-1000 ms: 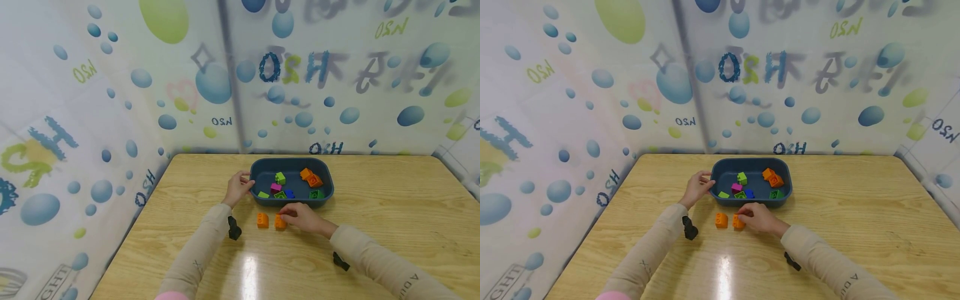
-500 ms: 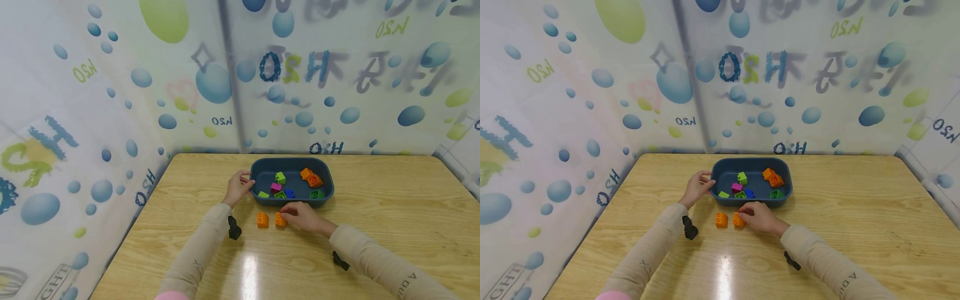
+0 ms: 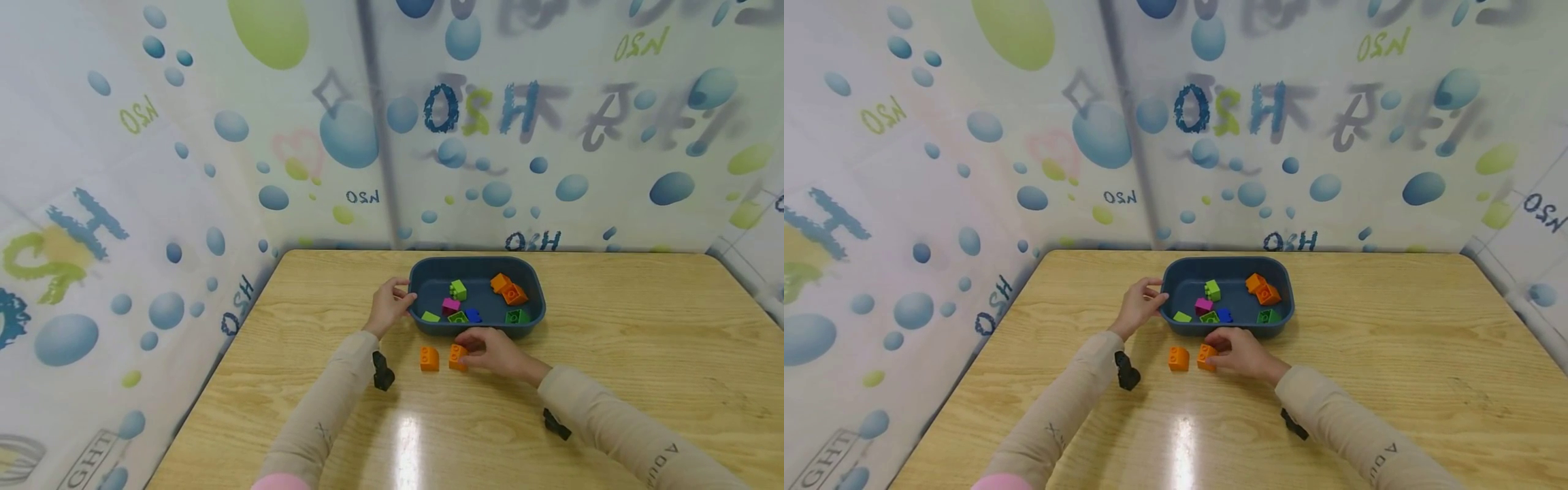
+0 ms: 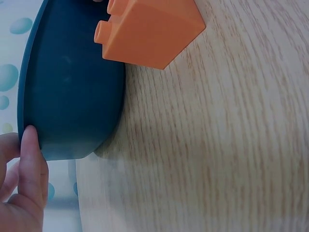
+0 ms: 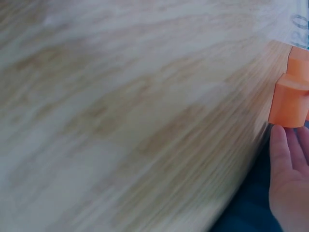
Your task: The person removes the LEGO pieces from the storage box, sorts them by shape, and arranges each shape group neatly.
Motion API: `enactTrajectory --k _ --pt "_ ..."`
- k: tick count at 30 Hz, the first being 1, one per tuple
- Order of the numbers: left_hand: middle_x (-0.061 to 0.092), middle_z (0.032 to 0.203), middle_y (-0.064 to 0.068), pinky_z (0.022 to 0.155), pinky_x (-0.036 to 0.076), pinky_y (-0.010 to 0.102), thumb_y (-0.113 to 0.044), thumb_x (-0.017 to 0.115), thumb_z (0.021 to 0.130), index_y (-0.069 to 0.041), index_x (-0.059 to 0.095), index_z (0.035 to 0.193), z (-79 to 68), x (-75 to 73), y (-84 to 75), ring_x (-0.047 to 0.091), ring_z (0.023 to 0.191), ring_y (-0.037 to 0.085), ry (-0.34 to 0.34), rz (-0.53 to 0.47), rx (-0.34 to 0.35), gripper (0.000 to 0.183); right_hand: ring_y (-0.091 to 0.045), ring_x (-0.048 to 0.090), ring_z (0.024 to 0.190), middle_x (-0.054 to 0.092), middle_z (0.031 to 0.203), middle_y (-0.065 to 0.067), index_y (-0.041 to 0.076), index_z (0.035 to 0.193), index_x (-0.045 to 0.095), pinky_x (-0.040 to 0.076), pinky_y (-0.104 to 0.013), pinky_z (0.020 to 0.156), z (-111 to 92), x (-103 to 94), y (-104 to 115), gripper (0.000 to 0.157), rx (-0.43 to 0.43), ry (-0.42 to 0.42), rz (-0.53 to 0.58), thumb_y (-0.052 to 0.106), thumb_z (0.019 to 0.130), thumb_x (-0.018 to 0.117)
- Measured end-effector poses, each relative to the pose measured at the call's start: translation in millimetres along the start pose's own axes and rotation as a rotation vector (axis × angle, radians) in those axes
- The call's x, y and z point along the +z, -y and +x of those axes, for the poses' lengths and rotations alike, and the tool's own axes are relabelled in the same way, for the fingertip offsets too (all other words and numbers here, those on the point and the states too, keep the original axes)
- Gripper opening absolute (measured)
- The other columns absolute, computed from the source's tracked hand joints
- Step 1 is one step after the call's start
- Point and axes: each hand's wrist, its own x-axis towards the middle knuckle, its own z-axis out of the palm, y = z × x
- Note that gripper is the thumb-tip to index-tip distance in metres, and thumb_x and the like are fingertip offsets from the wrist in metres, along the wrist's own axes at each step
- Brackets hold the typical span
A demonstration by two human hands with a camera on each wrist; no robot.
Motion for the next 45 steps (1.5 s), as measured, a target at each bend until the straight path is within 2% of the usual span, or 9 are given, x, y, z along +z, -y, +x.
enactTrajectory --k 5,12,20,31,39,45 --pt "0.057 0.082 0.015 0.059 0.054 0.042 -0.006 0.06 0.084 0.003 0.051 0.117 0.2 0.0 -1.7 0.057 0.061 0.021 0.002 0.004 -0.008 0.035 -0.022 0.058 0.09 0.059 0.104 -0.01 0.0 0.106 0.058 0.052 -0.026 0.075 1.0 -0.3 1.6 0.038 0.003 0.015 0.013 0.018 0.075 0.071" --pt "0.057 0.083 0.015 0.06 0.054 0.043 -0.006 0.061 0.083 0.003 0.052 0.117 0.6 0.7 -1.8 0.057 0.061 0.021 -0.002 0.005 -0.007 0.036 -0.02 0.057 0.089 0.059 0.101 -0.008 0.0 0.107 0.058 0.052 -0.026 0.074 0.3 0.8 2.5 0.039 0.006 0.032 -0.026 0.018 0.075 0.071" --pt "0.056 0.082 0.016 0.06 0.054 0.045 -0.005 0.061 0.083 0.004 0.051 0.117 0.5 0.6 -0.9 0.058 0.07 0.038 0.005 -0.014 -0.01 0.036 -0.02 0.056 0.09 0.06 0.1 -0.007 0.001 0.107 0.058 0.051 -0.029 0.077 -1.7 0.3 1.9 0.034 -0.026 0.058 -0.077 0.012 0.076 0.07" --pt "0.056 0.083 0.015 0.06 0.054 0.043 -0.006 0.06 0.084 0.003 0.051 0.117 -0.4 0.2 -0.8 0.058 0.067 0.031 0.002 -0.005 -0.002 0.035 -0.021 0.055 0.094 0.059 0.104 -0.007 0.002 0.108 0.058 0.05 -0.032 0.082 -3.4 -0.1 3.7 0.034 -0.028 0.077 -0.095 0.011 0.077 0.069" --pt "0.056 0.083 0.015 0.06 0.054 0.043 -0.006 0.06 0.084 0.002 0.051 0.117 0.2 0.1 0.2 0.058 0.068 0.033 0.004 -0.01 -0.004 0.035 -0.023 0.055 0.096 0.058 0.107 -0.009 -0.001 0.11 0.056 0.049 -0.033 0.083 -4.2 -0.1 5.0 0.04 -0.031 0.067 -0.084 0.016 0.076 0.07" --pt "0.055 0.083 0.015 0.059 0.054 0.041 -0.006 0.06 0.084 0.002 0.052 0.117 1.2 0.8 1.6 0.058 0.064 0.025 -0.001 -0.005 -0.011 0.035 -0.024 0.055 0.098 0.058 0.108 -0.01 -0.001 0.11 0.056 0.048 -0.034 0.085 -6.5 0.0 7.6 0.041 -0.04 0.059 -0.099 0.017 0.076 0.07"
